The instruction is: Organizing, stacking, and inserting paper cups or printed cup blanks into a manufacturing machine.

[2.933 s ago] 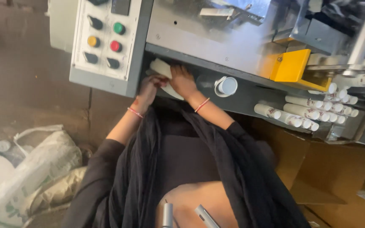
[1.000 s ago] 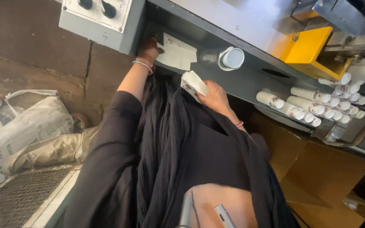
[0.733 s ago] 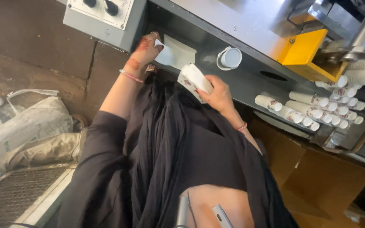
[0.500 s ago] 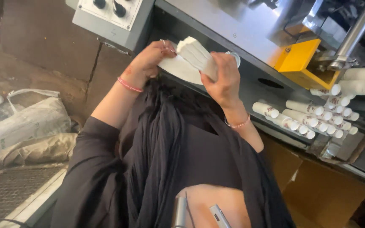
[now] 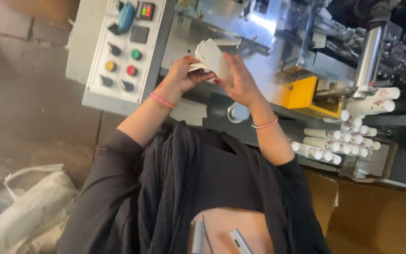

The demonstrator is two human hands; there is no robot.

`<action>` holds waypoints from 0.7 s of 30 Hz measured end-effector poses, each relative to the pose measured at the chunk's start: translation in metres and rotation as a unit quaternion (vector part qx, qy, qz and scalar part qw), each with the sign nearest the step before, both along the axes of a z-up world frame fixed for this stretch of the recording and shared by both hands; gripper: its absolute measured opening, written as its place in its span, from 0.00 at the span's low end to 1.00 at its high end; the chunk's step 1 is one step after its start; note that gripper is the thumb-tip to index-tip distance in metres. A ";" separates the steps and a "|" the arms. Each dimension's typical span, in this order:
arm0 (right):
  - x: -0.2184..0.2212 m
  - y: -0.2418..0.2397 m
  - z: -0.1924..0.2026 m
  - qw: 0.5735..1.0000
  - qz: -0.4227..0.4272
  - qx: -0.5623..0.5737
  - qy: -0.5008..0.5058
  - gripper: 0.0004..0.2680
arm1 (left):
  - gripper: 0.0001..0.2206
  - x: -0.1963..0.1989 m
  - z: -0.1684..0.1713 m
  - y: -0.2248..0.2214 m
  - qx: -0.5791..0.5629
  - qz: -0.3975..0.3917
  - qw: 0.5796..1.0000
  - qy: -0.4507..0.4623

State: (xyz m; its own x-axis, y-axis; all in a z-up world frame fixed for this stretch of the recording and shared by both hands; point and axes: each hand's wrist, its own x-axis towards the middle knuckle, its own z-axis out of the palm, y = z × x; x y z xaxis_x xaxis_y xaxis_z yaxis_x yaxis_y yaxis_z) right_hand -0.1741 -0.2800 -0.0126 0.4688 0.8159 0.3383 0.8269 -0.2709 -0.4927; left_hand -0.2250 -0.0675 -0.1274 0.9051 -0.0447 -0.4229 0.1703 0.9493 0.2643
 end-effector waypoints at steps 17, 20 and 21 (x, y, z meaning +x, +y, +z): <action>0.010 0.052 -0.031 0.982 -0.084 -0.137 -0.102 0.28 | 0.31 0.020 0.049 0.041 0.927 0.021 0.170 -0.334; 0.019 0.038 -0.037 0.992 -0.089 -0.067 -0.061 0.28 | 0.25 0.032 0.061 0.039 0.936 -0.093 0.173 -0.292; 0.021 0.031 -0.039 0.992 -0.094 -0.069 -0.056 0.28 | 0.25 0.027 0.065 0.035 0.934 -0.097 0.175 -0.297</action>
State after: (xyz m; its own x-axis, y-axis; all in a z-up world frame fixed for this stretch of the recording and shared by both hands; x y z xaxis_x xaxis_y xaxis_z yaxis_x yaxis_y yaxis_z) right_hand -0.1528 -0.2492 -0.0518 0.5827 0.7598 0.2885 0.8032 -0.4841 -0.3473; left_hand -0.1984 -0.0324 -0.0628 0.8724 -0.3846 0.3015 -0.4322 -0.8952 0.1087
